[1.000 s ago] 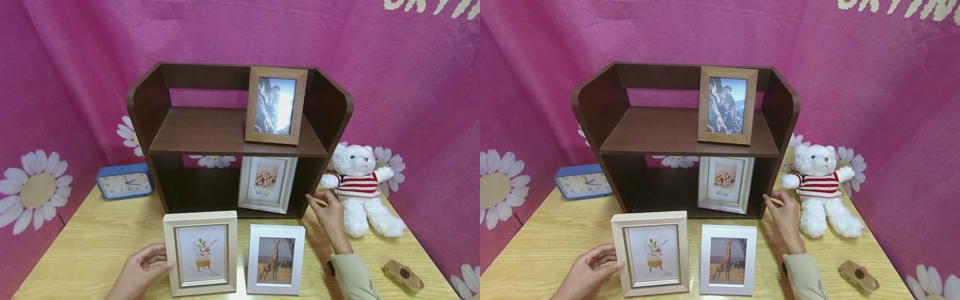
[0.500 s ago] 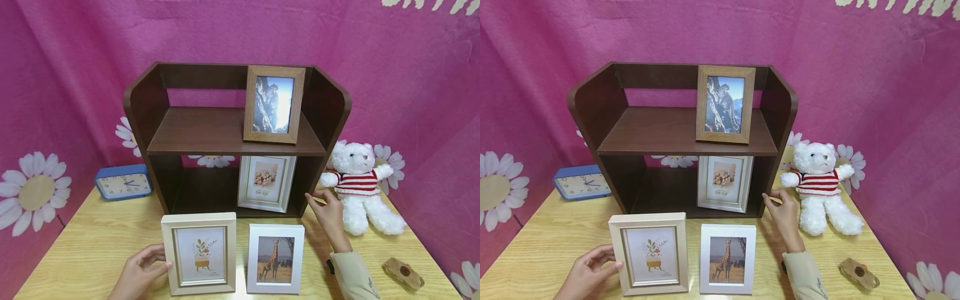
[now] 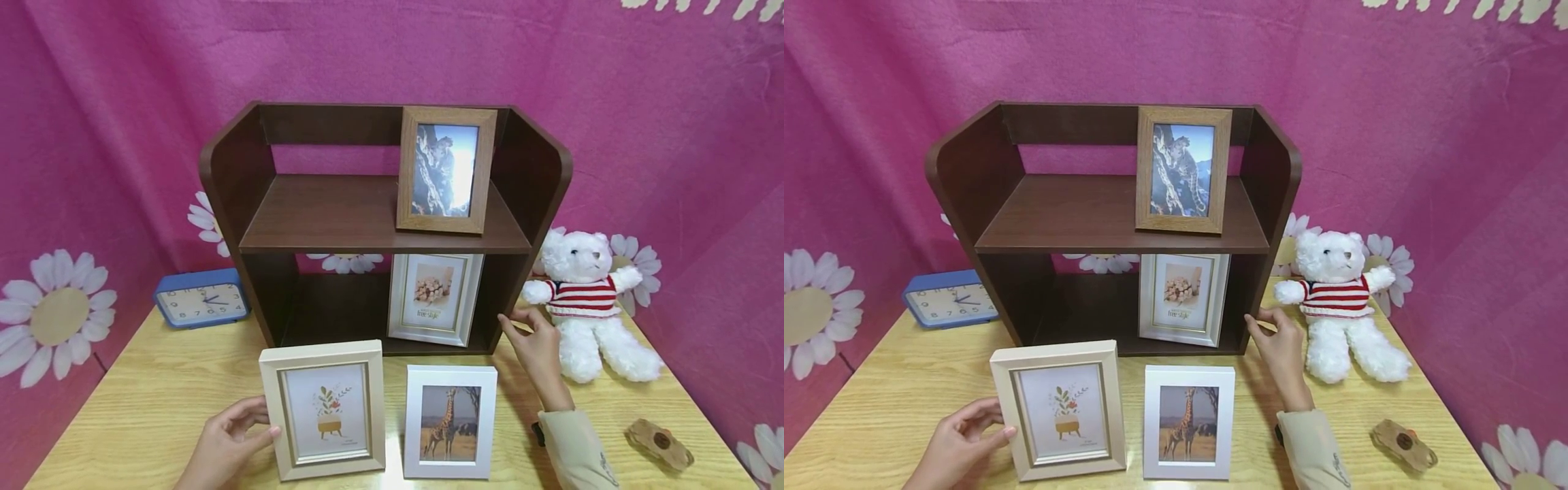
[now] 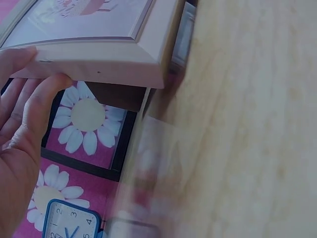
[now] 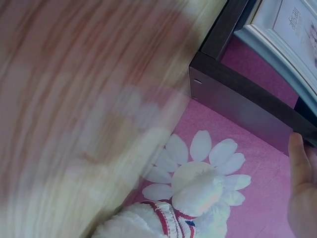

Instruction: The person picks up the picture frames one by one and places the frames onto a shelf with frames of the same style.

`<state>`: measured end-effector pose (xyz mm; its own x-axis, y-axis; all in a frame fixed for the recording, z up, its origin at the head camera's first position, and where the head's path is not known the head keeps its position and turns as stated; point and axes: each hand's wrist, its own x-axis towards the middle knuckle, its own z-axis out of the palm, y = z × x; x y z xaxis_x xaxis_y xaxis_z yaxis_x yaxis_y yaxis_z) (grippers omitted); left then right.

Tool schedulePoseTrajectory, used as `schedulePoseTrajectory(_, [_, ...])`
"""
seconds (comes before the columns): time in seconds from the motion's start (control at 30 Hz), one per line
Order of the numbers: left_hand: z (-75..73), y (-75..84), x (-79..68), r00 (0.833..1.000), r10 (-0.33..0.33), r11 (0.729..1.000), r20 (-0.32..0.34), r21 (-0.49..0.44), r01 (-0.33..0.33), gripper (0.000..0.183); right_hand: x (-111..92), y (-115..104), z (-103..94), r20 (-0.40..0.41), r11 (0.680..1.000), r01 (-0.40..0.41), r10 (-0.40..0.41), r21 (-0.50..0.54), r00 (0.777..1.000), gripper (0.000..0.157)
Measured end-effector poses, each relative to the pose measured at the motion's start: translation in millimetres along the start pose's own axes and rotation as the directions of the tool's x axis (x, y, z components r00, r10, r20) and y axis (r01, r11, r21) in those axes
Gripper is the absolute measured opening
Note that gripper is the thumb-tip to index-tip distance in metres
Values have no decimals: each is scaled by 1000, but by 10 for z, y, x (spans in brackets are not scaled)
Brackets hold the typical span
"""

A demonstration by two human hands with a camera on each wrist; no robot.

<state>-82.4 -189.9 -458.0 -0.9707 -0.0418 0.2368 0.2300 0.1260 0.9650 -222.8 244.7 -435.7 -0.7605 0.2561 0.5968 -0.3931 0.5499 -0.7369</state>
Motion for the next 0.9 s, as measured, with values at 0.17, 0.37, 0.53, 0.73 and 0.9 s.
schedulePoseTrajectory(0.17, [-1, 21, 41, 999, 27, 999, -44, -33, -28, 42, -8, -7, 5, -12, 1000, -2, 2, -4, 1000, 14])
schedulePoseTrajectory(0.37, [-12, 56, 131, 997, 41, 997, -65, -59, -45, 42, -5, -29, 3, -15, 1000, -23, 24, 13, 1000, 14])
schedulePoseTrajectory(0.53, [-12, 112, 224, 996, -20, 1000, -81, -4, 20, 34, 0, -46, 3, -18, 998, -64, 64, 12, 998, 14])
schedulePoseTrajectory(0.73, [-1, 135, 363, 995, -67, 996, -79, 47, 71, 34, -5, -36, 7, -16, 989, -138, 139, 44, 990, 15])
schedulePoseTrajectory(0.9, [5, 100, 482, 994, -74, 997, -83, 33, 77, 39, -13, -28, 22, -33, 989, -143, 145, 44, 989, 14])
